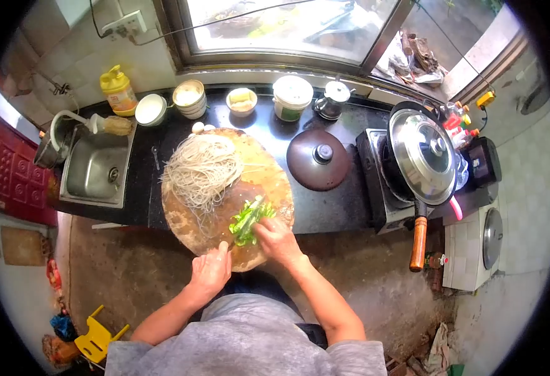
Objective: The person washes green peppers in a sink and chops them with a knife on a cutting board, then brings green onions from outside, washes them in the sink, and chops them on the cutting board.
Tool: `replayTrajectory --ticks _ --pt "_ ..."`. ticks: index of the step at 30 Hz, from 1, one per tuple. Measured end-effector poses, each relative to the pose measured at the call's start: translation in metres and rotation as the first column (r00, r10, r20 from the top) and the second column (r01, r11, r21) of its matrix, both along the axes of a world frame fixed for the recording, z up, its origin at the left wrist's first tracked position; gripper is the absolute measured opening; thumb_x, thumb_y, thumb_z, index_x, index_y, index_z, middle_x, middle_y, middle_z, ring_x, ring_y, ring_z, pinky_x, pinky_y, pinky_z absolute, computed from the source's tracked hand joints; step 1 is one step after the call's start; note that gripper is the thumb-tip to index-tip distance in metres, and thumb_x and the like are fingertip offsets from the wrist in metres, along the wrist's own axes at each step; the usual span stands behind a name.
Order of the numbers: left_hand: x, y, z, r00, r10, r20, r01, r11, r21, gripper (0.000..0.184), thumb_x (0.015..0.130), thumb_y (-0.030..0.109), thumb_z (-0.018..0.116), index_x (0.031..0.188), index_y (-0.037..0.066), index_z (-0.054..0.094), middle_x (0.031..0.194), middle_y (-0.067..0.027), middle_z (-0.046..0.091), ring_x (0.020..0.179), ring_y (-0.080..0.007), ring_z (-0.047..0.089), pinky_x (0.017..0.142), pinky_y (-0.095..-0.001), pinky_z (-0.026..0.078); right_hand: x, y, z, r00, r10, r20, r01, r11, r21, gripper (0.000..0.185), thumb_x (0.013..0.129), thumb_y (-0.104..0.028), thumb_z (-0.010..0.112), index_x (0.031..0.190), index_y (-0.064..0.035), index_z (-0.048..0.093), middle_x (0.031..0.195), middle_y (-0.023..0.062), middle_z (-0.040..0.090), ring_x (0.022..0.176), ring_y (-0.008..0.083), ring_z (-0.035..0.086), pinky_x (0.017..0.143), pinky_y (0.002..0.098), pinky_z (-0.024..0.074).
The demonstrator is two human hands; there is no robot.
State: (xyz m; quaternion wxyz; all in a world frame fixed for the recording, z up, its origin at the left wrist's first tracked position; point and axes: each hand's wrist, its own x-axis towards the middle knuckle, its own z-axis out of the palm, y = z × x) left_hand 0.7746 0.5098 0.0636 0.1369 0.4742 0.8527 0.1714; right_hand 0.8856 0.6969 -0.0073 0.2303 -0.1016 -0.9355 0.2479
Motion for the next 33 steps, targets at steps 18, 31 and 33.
replayTrajectory --ticks 18,31,33 --pt "-0.028 -0.006 -0.008 1.0 0.017 -0.002 -0.017 0.999 -0.037 0.016 0.091 0.013 0.06 0.099 0.001 0.055 0.066 -0.0163 0.063 0.06 -0.0363 0.064 0.049 -0.0461 0.048 0.022 0.013 -0.004 1.0 -0.007 -0.008 0.007 1.0 -0.006 0.026 0.072 -0.002 0.066 0.098 -0.0048 0.063 0.095 0.0111 0.061 0.089 0.032 0.061 0.078 0.0399 0.0511" --pt "-0.025 -0.015 -0.014 0.99 0.123 0.068 -0.122 0.992 -0.018 0.014 0.096 0.017 0.052 0.094 0.003 0.048 0.068 -0.0205 0.064 0.064 -0.0404 0.065 0.055 -0.0516 0.049 0.022 0.018 -0.012 0.999 -0.023 0.022 0.021 0.995 0.094 0.025 0.074 0.001 0.066 0.099 -0.0049 0.063 0.096 0.0106 0.063 0.088 0.0308 0.061 0.077 0.0391 0.0495" --pt "-0.022 -0.017 -0.016 0.992 0.096 0.082 -0.095 0.995 -0.021 0.014 0.095 0.017 0.053 0.093 0.004 0.048 0.067 -0.0199 0.064 0.063 -0.0395 0.065 0.053 -0.0504 0.049 0.02 0.018 -0.018 1.0 -0.018 0.013 0.017 0.996 0.083 0.025 0.074 0.001 0.066 0.098 -0.0046 0.063 0.095 0.0105 0.063 0.086 0.0305 0.061 0.077 0.0391 0.0493"
